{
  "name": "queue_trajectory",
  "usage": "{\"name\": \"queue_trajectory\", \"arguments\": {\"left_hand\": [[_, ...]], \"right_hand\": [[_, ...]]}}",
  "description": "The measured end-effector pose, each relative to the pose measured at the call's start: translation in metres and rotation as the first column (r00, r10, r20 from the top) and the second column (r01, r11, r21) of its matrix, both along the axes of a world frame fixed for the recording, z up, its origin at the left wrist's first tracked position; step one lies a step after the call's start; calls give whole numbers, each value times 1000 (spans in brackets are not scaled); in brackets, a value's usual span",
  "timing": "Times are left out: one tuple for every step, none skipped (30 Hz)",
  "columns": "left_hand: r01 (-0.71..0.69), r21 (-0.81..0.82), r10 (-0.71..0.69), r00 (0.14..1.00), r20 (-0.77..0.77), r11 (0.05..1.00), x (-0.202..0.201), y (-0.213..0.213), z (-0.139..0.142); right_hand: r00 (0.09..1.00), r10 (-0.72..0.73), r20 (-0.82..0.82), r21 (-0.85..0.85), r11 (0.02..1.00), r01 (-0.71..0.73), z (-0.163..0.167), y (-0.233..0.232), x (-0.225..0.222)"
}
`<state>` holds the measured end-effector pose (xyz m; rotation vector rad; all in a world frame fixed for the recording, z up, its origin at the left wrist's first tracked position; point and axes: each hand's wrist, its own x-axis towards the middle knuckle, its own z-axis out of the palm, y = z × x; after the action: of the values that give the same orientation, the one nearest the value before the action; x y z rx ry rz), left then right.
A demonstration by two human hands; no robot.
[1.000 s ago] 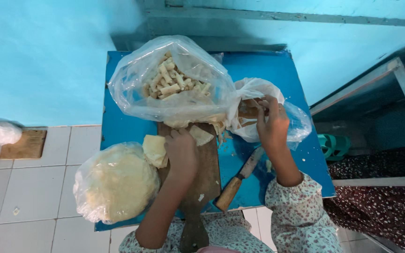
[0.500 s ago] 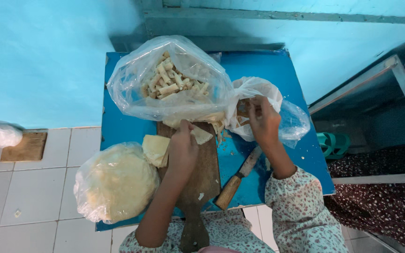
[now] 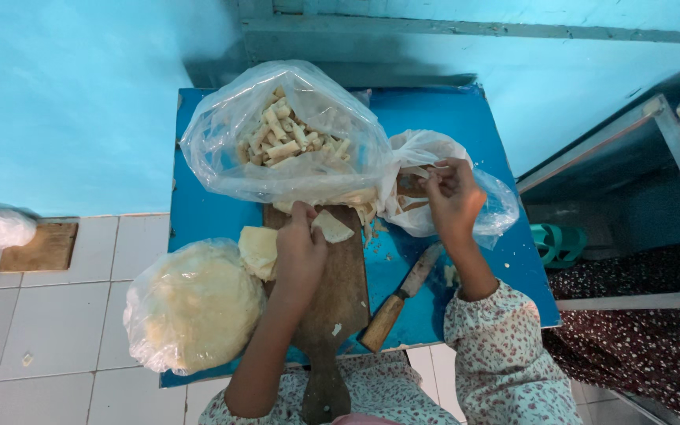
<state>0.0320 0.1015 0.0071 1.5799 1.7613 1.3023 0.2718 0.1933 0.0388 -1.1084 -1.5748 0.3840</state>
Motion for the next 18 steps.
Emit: {"name": "queue_trajectory", "arguments": {"left_hand": [[-6, 1, 6, 1000, -29, 1000, -1, 0, -2], [-8, 21, 9, 998, -56, 1000, -1, 0, -3], [-9, 39, 12, 996, -83, 999, -2, 0, -5], [-9, 58, 16, 994, -110, 998, -2, -1, -7], [-14, 47, 20, 992, -123, 999, -2, -1, -8], [-19, 35, 23, 990, -136, 999, -2, -2, -10], [-22, 22, 25, 988, -150, 1000, -3, -3, -11], [-24, 35, 28, 989, -146, 999, -3, -3, -12], [-25, 46, 31, 989, -143, 999, -3, -2, -12], [-24, 58, 32, 990, -140, 998, -4, -2, -12], [-26, 25, 29, 990, -141, 999, -5, -2, -13], [-28, -8, 27, 989, -143, 1000, -6, -2, -13], [-30, -41, 24, 989, -144, 999, -7, -2, -13], [-18, -30, 13, 989, -148, 999, -8, -2, -13], [-7, -20, 4, 989, -151, 1000, -10, -2, -13], [1, -9, -3, 988, -155, 1000, -12, -3, -14], [3, -17, -6, 985, -175, 1000, -14, -2, -14], [4, -26, -9, 981, -195, 1000, -14, -2, -13]], "right_hand": [[1000, 0, -27, -18, 1000, -1, 0, 0, 2], [998, 0, -55, -36, 999, -2, -1, -1, 4], [999, -21, -35, -36, 999, 19, -1, -1, 7], [999, -41, -15, -37, 999, 40, -2, -2, 11], [998, -61, 6, -35, 998, 61, -2, -3, 15], [999, -40, -32, -47, 998, 39, -2, -4, 18], [997, -22, -70, -59, 998, 18, -3, -5, 22], [994, -5, -108, -69, 998, -2, -3, -7, 25], [993, -17, -117, -75, 997, 8, -4, -10, 28], [992, -31, -126, -81, 996, 21, -4, -14, 32], [990, -45, -134, -86, 996, 34, -4, -18, 36], [988, -39, -151, -92, 995, 25, -3, -23, 40], [985, -33, -168, -97, 995, 17, -3, -30, 43], [982, -27, -186, -103, 995, 7, -3, -35, 45], [980, -30, -197, -136, 991, 3, -4, -41, 44], [978, -31, -208, -167, 986, -5, -5, -47, 43], [975, -31, -220, -197, 980, -13, -6, -50, 41], [965, 31, -260, -212, 973, -88, -9, -51, 36]]}}
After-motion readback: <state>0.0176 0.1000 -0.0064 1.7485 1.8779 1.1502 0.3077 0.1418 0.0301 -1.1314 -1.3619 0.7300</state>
